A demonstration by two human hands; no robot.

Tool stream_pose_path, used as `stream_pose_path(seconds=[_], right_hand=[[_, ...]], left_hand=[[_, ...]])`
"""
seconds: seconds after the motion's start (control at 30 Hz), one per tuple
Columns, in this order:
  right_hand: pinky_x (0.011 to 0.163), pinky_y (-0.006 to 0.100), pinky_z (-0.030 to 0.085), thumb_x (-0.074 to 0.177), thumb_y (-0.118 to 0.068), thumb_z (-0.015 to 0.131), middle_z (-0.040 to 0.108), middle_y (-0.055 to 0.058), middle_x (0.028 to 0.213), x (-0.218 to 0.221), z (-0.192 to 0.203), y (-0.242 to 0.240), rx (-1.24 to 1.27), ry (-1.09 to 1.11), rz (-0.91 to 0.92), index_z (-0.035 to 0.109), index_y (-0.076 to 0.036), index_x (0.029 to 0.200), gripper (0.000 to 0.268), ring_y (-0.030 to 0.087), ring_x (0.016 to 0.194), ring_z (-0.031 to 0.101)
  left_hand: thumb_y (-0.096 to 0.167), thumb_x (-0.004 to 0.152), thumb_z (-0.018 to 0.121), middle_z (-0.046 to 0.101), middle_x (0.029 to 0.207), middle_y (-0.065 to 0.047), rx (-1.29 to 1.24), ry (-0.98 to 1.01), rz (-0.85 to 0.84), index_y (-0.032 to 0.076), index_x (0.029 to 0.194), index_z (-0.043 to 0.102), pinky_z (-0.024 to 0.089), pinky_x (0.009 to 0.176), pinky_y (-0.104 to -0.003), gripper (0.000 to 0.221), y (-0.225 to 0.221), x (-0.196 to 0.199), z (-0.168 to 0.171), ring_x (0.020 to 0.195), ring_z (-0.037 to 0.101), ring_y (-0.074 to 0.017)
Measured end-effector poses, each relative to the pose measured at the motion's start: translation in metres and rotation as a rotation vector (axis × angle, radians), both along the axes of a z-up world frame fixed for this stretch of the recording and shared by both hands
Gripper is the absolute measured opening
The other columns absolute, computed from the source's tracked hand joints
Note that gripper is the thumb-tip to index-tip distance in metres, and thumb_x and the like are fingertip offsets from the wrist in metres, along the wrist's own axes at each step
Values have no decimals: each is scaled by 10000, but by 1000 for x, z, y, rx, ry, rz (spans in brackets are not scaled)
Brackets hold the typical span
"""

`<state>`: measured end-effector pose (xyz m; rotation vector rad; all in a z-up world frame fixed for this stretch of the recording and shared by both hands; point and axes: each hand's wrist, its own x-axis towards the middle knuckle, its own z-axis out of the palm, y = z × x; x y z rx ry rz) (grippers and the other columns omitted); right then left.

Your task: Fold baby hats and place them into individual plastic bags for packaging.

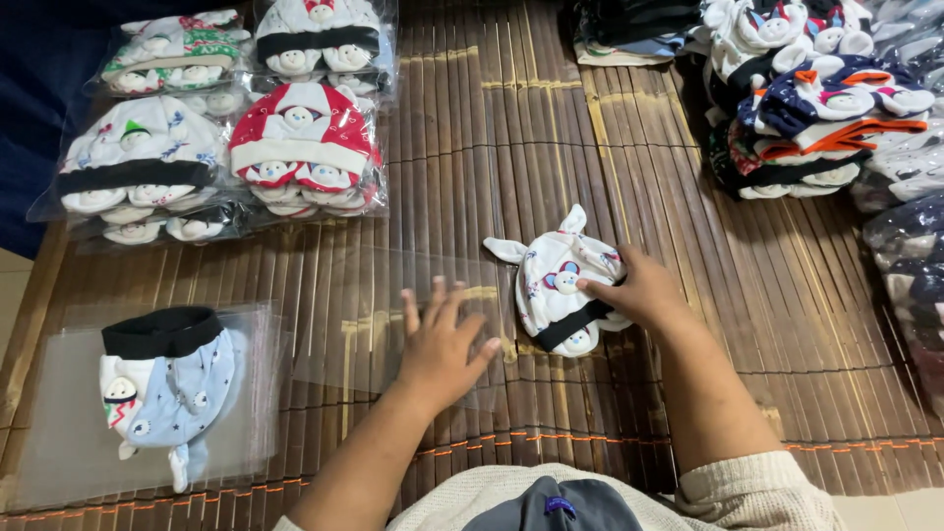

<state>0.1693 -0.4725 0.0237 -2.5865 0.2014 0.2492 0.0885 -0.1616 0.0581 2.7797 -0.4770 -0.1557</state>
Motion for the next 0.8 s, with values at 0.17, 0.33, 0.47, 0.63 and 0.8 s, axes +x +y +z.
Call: stream_pose_path(seconds=[0.17,0.33,0.47,0.63,0.8], right_hand=[[1020,522,515,708,-607,831,682,288,1218,2,-4,-2,6,26,-27,588,-64,1414,923,458,1204,647],[1034,511,511,674,-684,806,672,273,1271,5,-10,-5,-46,168,-59,507,-154,1472,1003,437,1253,628],[1023,495,520,664,-691,817,679,259,1272,10,-10,-2,-76,199,-77,499,-177,1424,971,414,1242,643],[941,555,548,761,-636,778,680,283,1171,-1,17,18,-204,138,-15,507,-103,1235,763,465,1112,698],[421,356,470,891,-230,673,523,32,752,-16,5,45,-793,-814,116,683,-206,1231,341,234,530,633]], left_hand=[[420,963,564,491,1478,-203,-121,-142,-251,175,1377,540,51,1186,-741,482,-25,7,-23,1468,368,-398],[242,840,725,451,1521,-174,-66,-167,-406,190,1511,420,66,1162,-774,739,-50,8,-27,1480,349,-389],[159,778,775,499,1444,-175,-46,-400,-439,181,1420,483,176,1138,-787,705,-58,20,-66,1430,411,-381],[194,973,616,654,1215,-135,-177,-802,-395,189,1174,597,376,1090,-708,202,-68,28,-74,1212,626,-336],[278,988,592,679,1159,-88,-207,-825,-404,198,1106,631,423,1097,-639,148,-66,33,-76,1152,652,-282]])
